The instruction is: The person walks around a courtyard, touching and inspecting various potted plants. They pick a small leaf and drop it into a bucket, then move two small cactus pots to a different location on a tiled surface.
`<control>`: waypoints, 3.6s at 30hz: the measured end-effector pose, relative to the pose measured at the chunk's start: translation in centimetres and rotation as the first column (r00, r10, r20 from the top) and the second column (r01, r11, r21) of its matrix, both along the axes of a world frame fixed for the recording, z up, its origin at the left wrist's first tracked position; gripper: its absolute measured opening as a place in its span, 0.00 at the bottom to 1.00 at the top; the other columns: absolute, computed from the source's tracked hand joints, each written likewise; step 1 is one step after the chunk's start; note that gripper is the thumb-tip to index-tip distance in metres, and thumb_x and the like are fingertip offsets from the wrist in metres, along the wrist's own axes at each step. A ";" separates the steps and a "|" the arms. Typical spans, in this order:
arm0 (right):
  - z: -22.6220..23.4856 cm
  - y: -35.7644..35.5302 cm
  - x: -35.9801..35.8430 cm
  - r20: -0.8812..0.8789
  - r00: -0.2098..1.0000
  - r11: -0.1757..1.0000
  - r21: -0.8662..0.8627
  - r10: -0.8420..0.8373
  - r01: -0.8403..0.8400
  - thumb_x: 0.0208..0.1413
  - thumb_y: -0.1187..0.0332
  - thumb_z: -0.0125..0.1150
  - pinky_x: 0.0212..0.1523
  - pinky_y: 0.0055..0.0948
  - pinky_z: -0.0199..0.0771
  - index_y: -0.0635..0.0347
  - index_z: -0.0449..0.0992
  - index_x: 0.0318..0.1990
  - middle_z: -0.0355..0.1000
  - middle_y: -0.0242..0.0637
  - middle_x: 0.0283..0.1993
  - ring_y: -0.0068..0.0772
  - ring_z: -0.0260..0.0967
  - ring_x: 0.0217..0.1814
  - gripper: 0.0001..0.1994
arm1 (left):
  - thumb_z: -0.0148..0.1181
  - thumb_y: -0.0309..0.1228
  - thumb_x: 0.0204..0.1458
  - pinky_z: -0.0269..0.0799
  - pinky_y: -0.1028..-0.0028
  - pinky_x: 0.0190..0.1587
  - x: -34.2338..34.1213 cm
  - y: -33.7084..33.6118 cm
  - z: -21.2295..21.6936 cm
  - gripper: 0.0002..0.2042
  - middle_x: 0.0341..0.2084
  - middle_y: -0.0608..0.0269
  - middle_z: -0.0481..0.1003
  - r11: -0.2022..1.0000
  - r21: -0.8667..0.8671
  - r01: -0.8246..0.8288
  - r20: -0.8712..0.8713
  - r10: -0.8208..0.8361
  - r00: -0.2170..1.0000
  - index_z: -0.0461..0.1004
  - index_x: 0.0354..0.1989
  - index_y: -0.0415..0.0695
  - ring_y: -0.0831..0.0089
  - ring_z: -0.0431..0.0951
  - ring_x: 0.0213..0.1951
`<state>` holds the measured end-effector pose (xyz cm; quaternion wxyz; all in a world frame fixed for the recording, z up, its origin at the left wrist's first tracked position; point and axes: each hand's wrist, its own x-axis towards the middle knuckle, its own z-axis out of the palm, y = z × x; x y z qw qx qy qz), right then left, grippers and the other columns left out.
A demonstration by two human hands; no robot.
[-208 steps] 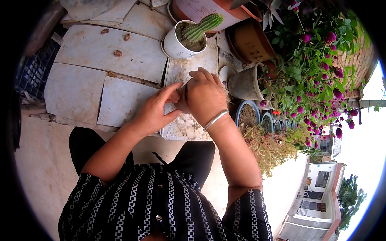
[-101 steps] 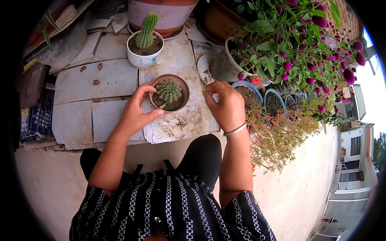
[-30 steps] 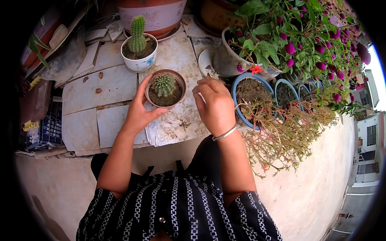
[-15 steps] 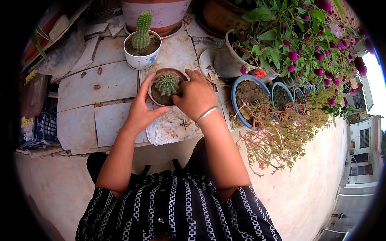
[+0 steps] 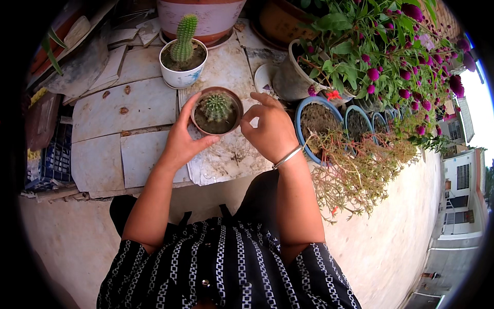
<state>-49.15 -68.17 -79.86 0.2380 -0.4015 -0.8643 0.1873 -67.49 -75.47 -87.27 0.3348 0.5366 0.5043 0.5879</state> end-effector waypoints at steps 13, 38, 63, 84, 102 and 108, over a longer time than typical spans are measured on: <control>2.6 -0.9 -1.6 0.054 0.972 0.897 0.376 0.228 -0.231 0.34 0.76 0.64 0.53 0.40 0.63 0.55 0.73 0.41 0.59 0.48 0.58 0.52 0.60 0.55 0.20 | 0.69 0.26 0.34 0.56 0.69 0.60 0.2 1.3 0.1 0.47 0.58 0.53 0.57 0.994 -0.061 0.088 0.047 -0.085 0.995 0.44 0.64 0.41 0.65 0.59 0.59; 4.3 -1.8 -7.2 -0.218 0.901 0.927 0.130 0.374 -0.353 0.27 0.67 0.74 0.50 0.36 0.67 0.60 0.57 0.59 0.62 0.48 0.53 0.50 0.63 0.53 0.45 | 0.69 0.31 0.40 0.60 0.69 0.57 -1.1 -1.7 1.0 0.37 0.53 0.60 0.64 0.968 0.241 0.075 0.698 -0.226 0.679 0.55 0.59 0.41 0.71 0.64 0.54; -4.9 2.2 -0.2 -0.505 0.861 0.849 -0.427 0.062 -0.312 0.37 0.77 0.70 0.58 0.32 0.63 0.63 0.41 0.65 0.54 0.43 0.62 0.33 0.57 0.61 0.49 | 0.69 0.22 0.34 0.67 0.71 0.50 0.3 2.2 0.3 0.40 0.50 0.58 0.68 0.996 -0.073 -0.047 -0.148 0.035 0.988 0.55 0.60 0.41 0.71 0.71 0.48; -7.0 2.0 -0.7 -0.541 0.824 0.795 -0.568 -0.167 -0.212 0.48 0.59 0.63 0.38 0.27 0.73 0.60 0.44 0.64 0.56 0.48 0.60 0.34 0.72 0.43 0.41 | 0.47 0.35 0.53 0.69 0.77 0.18 -8.4 7.2 2.8 0.17 0.19 0.57 0.73 0.852 -0.381 -0.360 0.146 0.440 0.886 0.62 0.47 0.36 0.73 0.72 0.15; -5.2 4.2 -6.7 -0.634 0.582 0.439 -0.773 -0.509 -0.458 0.49 0.75 0.39 0.34 0.29 0.78 0.61 0.56 0.53 0.67 0.52 0.46 0.49 0.73 0.40 0.20 | 0.40 0.31 0.52 0.70 0.76 0.20 -16.2 2.6 6.6 0.11 0.19 0.57 0.73 0.763 -0.426 -0.487 0.051 0.558 0.828 0.67 0.37 0.40 0.71 0.74 0.18; -4.0 4.9 -8.4 -0.667 0.571 0.431 -0.745 -0.479 -0.508 0.49 0.76 0.36 0.34 0.31 0.79 0.64 0.56 0.53 0.68 0.53 0.46 0.49 0.73 0.39 0.21 | 0.40 0.31 0.51 0.70 0.76 0.20 -16.6 1.9 4.8 0.12 0.19 0.58 0.74 0.754 -0.449 -0.480 0.085 0.570 0.817 0.68 0.39 0.41 0.71 0.74 0.18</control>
